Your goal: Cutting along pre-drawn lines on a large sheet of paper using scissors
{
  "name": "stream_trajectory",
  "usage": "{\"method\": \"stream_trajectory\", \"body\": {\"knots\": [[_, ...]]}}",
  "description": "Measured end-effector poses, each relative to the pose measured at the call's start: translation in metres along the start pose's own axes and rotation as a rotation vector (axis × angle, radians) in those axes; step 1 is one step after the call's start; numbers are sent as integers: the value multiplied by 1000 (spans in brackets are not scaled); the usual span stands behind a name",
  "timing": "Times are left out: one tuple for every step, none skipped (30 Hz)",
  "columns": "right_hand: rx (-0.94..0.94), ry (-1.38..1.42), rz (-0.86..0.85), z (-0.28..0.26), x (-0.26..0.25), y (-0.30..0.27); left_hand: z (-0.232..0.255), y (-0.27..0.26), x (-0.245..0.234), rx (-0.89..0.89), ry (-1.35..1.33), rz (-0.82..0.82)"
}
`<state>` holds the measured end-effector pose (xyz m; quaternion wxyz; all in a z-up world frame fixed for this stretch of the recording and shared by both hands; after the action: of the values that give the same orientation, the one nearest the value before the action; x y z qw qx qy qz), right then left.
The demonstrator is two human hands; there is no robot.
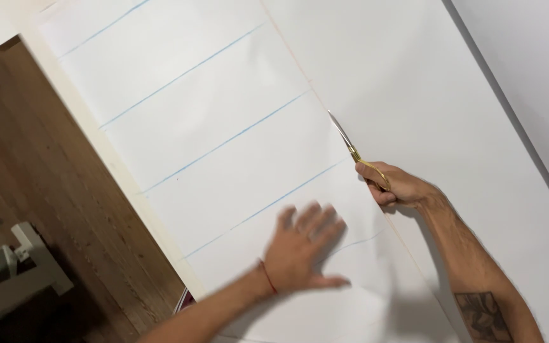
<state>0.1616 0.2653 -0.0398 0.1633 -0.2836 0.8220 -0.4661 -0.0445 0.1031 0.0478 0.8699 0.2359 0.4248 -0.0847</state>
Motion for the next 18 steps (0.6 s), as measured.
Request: {"method": "stream_trajectory", "body": {"knots": [[17,6,-2,4,0,2,-16,14,-19,31,-19,83],[21,15,5,19,-3,7,-48,22,-27,37,-28,78],[-75,107,-31,25,-3,11,-80,30,-29,99,80,-4],[-178,189,-73,25,-4,19,-115,39,-32,156,198,-77],[-182,187,-72,30,-6,24,-134,41,-37,157,200,-74],[-160,188,-59,39,-8,26,-148,41,-39,208,204,-90],[-139,189,-47,48,-11,30,-162,42,-40,259,208,-105],[-128,193,-45,49,-13,27,-165,41,-39,257,197,-109],[-130,169,-31,48,-15,24,-166,40,-39,269,169,-107],[-141,144,-30,41,-13,27,-172,38,-44,276,156,-108],[-139,146,-41,52,-11,22,-169,36,-40,268,160,-114],[-144,85,-30,56,-15,30,-171,36,-39,279,128,-88],[-151,25,-17,59,-19,37,-172,36,-39,290,97,-61],[-173,8,-40,37,-13,29,-175,39,-44,277,130,-53],[-92,-59,-1,24,-11,21,-177,40,-44,279,102,-122],[-5,-123,45,17,-9,6,-174,38,-43,280,65,-192],[-23,-138,29,18,-9,11,-176,40,-48,266,89,-186],[35,-75,52,28,-10,13,-174,41,-55,277,67,-152]]}}
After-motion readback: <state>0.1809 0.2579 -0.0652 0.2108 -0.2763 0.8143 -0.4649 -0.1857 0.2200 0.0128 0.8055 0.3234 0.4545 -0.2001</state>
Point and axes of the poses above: each hand's wrist, its own y-axis towards the middle knuckle, its own x-axis out of the palm, z = x × y, the point moved 7 cm from there along y, towards the middle knuckle, and after that the axes turned 9 degrees about z, right-handed, at the moved point
